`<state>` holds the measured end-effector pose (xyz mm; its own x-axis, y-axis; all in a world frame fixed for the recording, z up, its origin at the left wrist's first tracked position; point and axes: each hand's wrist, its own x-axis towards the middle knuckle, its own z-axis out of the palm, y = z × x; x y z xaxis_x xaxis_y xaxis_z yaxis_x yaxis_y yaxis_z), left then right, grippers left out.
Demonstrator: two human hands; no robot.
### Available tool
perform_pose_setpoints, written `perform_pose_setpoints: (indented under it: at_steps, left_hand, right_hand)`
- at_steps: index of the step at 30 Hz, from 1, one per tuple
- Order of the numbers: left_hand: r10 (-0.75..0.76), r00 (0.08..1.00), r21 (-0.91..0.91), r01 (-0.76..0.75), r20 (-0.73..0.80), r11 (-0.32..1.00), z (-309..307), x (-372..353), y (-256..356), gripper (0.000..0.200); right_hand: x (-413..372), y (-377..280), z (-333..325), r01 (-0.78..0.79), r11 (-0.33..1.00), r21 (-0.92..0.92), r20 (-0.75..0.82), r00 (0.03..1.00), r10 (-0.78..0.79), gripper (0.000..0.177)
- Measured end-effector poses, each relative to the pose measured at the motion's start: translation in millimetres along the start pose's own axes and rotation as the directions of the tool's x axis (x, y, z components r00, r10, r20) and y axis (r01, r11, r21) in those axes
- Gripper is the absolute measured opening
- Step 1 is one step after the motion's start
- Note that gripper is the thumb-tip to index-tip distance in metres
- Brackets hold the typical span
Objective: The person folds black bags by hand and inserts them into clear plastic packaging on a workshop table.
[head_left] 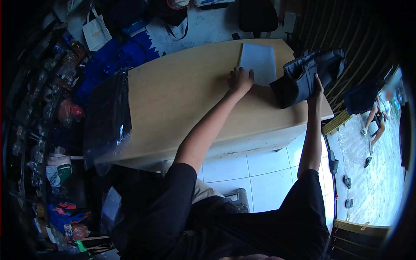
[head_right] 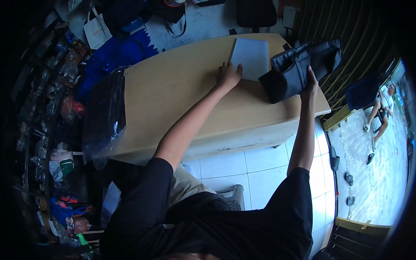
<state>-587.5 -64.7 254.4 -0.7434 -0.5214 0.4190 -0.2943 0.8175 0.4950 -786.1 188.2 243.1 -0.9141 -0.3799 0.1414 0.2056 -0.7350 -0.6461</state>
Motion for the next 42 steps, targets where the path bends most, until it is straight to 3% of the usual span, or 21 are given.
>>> perform_pose_setpoints:
  at_steps: [2, 3, 4, 5, 8, 12, 15, 17, 18, 19, 20, 21, 23, 24, 27, 31, 33, 35, 39, 41, 42]
  left_hand:
    - [-0.108, 0.978, 0.297, 0.157, -0.177, 0.942, 29.2, 19.6, -11.1, 0.045]
    - [-0.184, 0.975, 0.297, 0.213, -0.125, 0.931, 32.7, 26.7, -9.3, 0.042]
    - [-0.265, 0.962, 0.304, 0.272, -0.066, 0.913, 33.4, 35.5, -8.9, 0.039]
    - [-0.264, 0.961, 0.299, 0.275, -0.076, 0.914, 30.7, 49.6, -12.5, 0.039]
    - [-0.204, 0.922, 0.376, 0.070, 0.330, 0.924, 5.3, 59.3, -21.3, 0.024]
    - [-0.194, 0.910, 0.301, 0.082, 0.366, 0.950, 9.0, 61.7, -44.8, 0.026]
    - [-0.022, 0.935, 0.218, -0.060, 0.353, 0.974, 6.7, 63.2, -35.5, 0.043]
    - [-0.176, 0.895, 0.378, 0.009, 0.410, 0.926, -7.2, 53.1, -2.0, 0.077]
    - [-0.170, 0.895, 0.370, 0.007, 0.412, 0.929, 10.0, 52.0, -0.2, 0.077]
    - [-0.263, 0.912, 0.391, 0.127, 0.316, 0.911, 29.9, 50.6, 3.9, 0.090]
    - [-0.356, 0.909, 0.401, 0.250, 0.215, 0.881, 49.0, 50.4, 4.2, 0.103]
    - [-0.356, 0.909, 0.395, 0.251, 0.216, 0.883, 59.6, 50.2, 4.7, 0.103]
    - [-0.188, 0.969, 0.369, 0.118, 0.158, 0.922, 72.1, 50.9, 10.5, 0.110]
    - [-0.189, 0.969, 0.364, 0.120, 0.158, 0.924, 75.0, 50.4, 16.6, 0.110]
    - [-0.172, 0.937, 0.442, 0.021, 0.304, 0.897, 65.9, 44.7, 33.5, 0.105]
    - [-0.019, 0.938, 0.292, -0.089, 0.347, 0.952, 62.0, 41.8, 39.2, 0.082]
    - [0.054, 0.942, 0.231, -0.137, 0.332, 0.963, 66.4, 45.2, 38.2, 0.073]
    - [0.174, 0.911, 0.172, -0.252, 0.374, 0.952, 69.9, 48.4, 38.0, 0.063]
    - [0.375, 0.908, 0.213, -0.410, 0.189, 0.887, 97.4, 54.3, 35.1, 0.048]
    - [0.365, 0.919, -0.265, -0.319, 0.149, 0.910, 96.0, 58.5, 39.0, 0.032]
    - [0.366, 0.920, -0.271, -0.320, 0.138, 0.908, 98.7, 61.4, 43.8, 0.032]
  right_hand:
    - [28.0, 13.8, -12.4, 0.019, 0.999, 0.039, -0.096, 0.995, -0.016, 0.040]
    - [29.8, 17.7, -9.2, 0.065, 0.997, 0.042, -0.188, 0.981, -0.056, 0.042]
    - [29.5, 16.6, 0.2, 0.080, 0.996, 0.044, -0.168, 0.983, -0.072, 0.042]
    - [24.2, 19.5, 5.9, 0.108, 0.992, -0.060, -0.205, 0.971, -0.118, 0.044]
    - [14.0, 22.7, 24.3, 0.102, 0.973, -0.208, -0.304, 0.939, -0.163, 0.048]
    - [22.0, 24.5, 14.7, 0.165, 0.939, -0.303, -0.333, 0.904, -0.267, 0.057]
    - [19.9, 25.6, 15.4, 0.276, 0.915, -0.294, -0.361, 0.854, -0.374, 0.052]
    - [23.0, 26.6, 8.8, 0.321, 0.893, -0.315, -0.359, 0.831, -0.425, 0.050]
    - [26.1, 27.6, 3.4, 0.364, 0.871, -0.329, -0.352, 0.809, -0.471, 0.049]
    - [28.9, 28.0, -1.6, 0.368, 0.867, -0.336, -0.346, 0.808, -0.477, 0.049]
    - [31.3, 29.8, -7.4, 0.348, 0.909, -0.228, -0.352, 0.841, -0.410, 0.041]
    - [31.1, 30.0, -8.4, 0.320, 0.940, -0.118, -0.351, 0.872, -0.341, 0.035]
    - [30.0, 29.3, -7.9, 0.309, 0.944, -0.115, -0.334, 0.883, -0.329, 0.035]
    - [27.9, 28.8, -7.0, 0.293, 0.950, -0.105, -0.321, 0.894, -0.312, 0.034]
    - [23.2, 27.7, -4.7, 0.269, 0.963, -0.033, -0.339, 0.903, -0.264, 0.034]
    - [27.4, 21.5, -18.4, 0.244, 0.970, 0.013, -0.302, 0.925, -0.229, 0.036]
    - [30.1, 21.2, -30.5, 0.269, 0.942, 0.199, -0.247, 0.944, -0.217, 0.041]
    - [29.1, 17.0, -38.5, 0.285, 0.933, 0.219, -0.274, 0.936, -0.222, 0.044]
    - [25.3, 13.4, -40.9, 0.269, 0.918, 0.292, -0.249, 0.948, -0.199, 0.049]
    - [25.6, 14.6, -40.1, 0.272, 0.920, 0.282, -0.238, 0.949, -0.207, 0.044]
    - [26.4, 14.8, -39.4, 0.272, 0.922, 0.275, -0.230, 0.950, -0.212, 0.042]
